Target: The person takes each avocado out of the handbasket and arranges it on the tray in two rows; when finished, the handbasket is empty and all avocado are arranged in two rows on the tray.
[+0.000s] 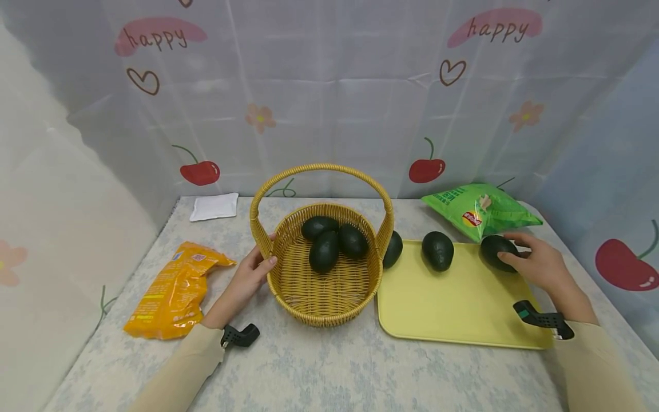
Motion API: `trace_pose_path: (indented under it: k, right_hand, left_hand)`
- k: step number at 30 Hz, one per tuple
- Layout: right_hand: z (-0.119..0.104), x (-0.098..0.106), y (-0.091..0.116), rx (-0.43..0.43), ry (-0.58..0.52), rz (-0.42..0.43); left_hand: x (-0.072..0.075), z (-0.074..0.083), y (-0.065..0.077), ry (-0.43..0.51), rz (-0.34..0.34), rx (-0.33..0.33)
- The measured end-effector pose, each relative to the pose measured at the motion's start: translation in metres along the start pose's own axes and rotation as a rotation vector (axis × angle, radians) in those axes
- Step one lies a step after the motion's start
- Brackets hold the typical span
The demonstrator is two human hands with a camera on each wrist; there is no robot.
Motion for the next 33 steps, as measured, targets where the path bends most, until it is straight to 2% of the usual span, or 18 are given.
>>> trace_pose_path:
  k: [10, 17, 22, 28, 33]
  right_hand:
    - [-0.003, 0.001, 0.001, -0.012, -0.009, -0.009]
    - [0.0, 0.003, 0.0, -0.022, 0.007, -0.029]
    - [0.002, 0.008, 0.001, -0.037, 0.014, -0.041]
    - [0.002, 0.016, 0.003, -0.04, 0.002, -0.009]
    - [-0.008, 0.027, 0.007, -0.057, -0.013, 0.001]
  left_hand:
    - [0.0, -0.001, 0.0, 0.02, 0.003, 0.018]
    - [-0.001, 0.0, 0.0, 0.018, -0.003, 0.008]
    - [-0.001, 0.0, 0.0, 0.017, -0.002, 0.008]
    - [0.0, 0.0, 0.0, 0.021, 0.001, 0.014]
    - [-0.001, -0.001, -0.001, 0.025, 0.003, 0.011]
Point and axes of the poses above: each hand's wrist, its own y-axis away from the middle knuckle, its own x-axis out of the back of the hand, z = x × y, the point moved 3 cm from there along -y, towards the middle knuckle, and after that the axes turned 1 degree about -z, right-handed, at the moved point
